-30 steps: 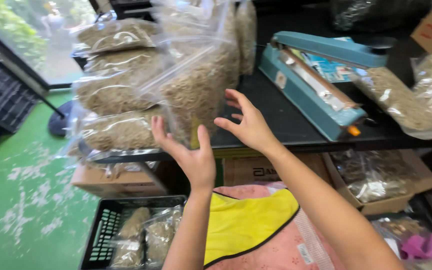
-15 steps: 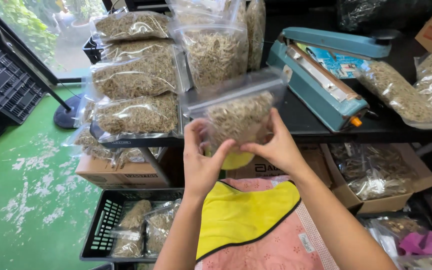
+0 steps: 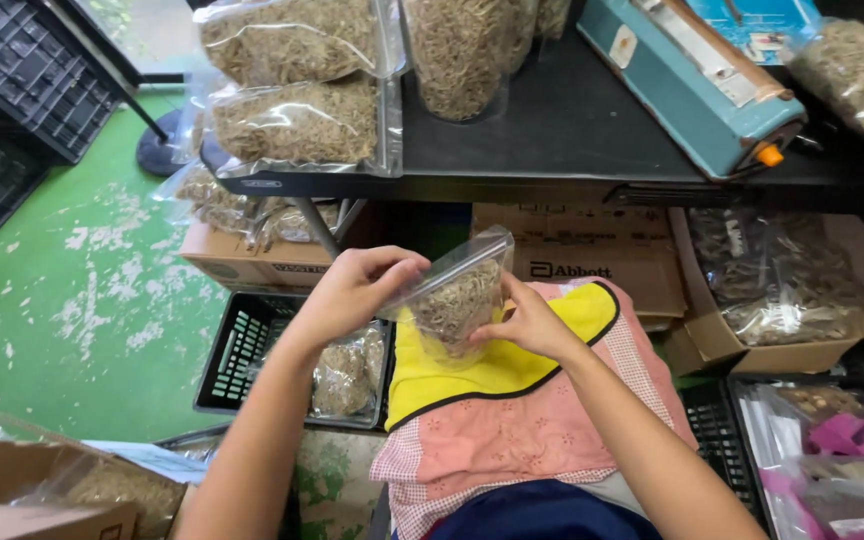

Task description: The person fills plastic bags with dried food ingredients and seals them using a heat sealer tool.

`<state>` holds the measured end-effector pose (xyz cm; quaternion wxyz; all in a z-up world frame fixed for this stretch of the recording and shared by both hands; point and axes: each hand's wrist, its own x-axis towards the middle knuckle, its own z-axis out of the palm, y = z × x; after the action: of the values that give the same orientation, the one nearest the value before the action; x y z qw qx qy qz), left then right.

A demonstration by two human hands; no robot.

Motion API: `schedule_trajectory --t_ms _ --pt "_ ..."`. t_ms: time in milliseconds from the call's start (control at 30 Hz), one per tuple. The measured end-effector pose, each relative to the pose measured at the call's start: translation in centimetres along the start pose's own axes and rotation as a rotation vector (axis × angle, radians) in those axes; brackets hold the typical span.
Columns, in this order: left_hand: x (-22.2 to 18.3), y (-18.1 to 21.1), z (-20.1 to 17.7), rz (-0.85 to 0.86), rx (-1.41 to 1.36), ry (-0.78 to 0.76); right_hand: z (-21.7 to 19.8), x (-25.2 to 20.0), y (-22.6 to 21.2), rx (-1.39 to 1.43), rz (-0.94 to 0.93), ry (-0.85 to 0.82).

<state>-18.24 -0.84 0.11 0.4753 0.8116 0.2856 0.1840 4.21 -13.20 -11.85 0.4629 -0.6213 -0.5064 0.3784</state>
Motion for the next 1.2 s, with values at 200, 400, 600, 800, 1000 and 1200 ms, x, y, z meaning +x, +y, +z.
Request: schedule_trajectory --t_ms 200,400,600,800,1000,1200 --pt "3.0 -1.5 -1.7 -0.173 0.366 -0.258 2.0 0.1 1.0 0.039 -0.027 0.01" --pt "4.0 -3.0 -1.1 -0.376 -0.053 -0.202 2.7 0.1 -5.0 -0.632 -0.691 0.294" --pt "4.5 -4.2 0.0 -0.396 -0.124 -0.15 2.7 3.1 -4.3 -0.882 -0.936 0.378" --pt "6.0 -5.7 0.9 -0.33 -0.034 -0.124 1.9 3.6 -6.4 -1.027 -0.943 0.298" --pt "6.1 -4.2 0.8 -0.368 -0.111 -0.053 1.0 3.6 -6.0 -1.072 -0.912 0.259" --pt "8.3 -6.0 -0.7 -0.06 0.54 0.153 -1.4 1.8 -9.1 -0.938 -0.838 0.055"
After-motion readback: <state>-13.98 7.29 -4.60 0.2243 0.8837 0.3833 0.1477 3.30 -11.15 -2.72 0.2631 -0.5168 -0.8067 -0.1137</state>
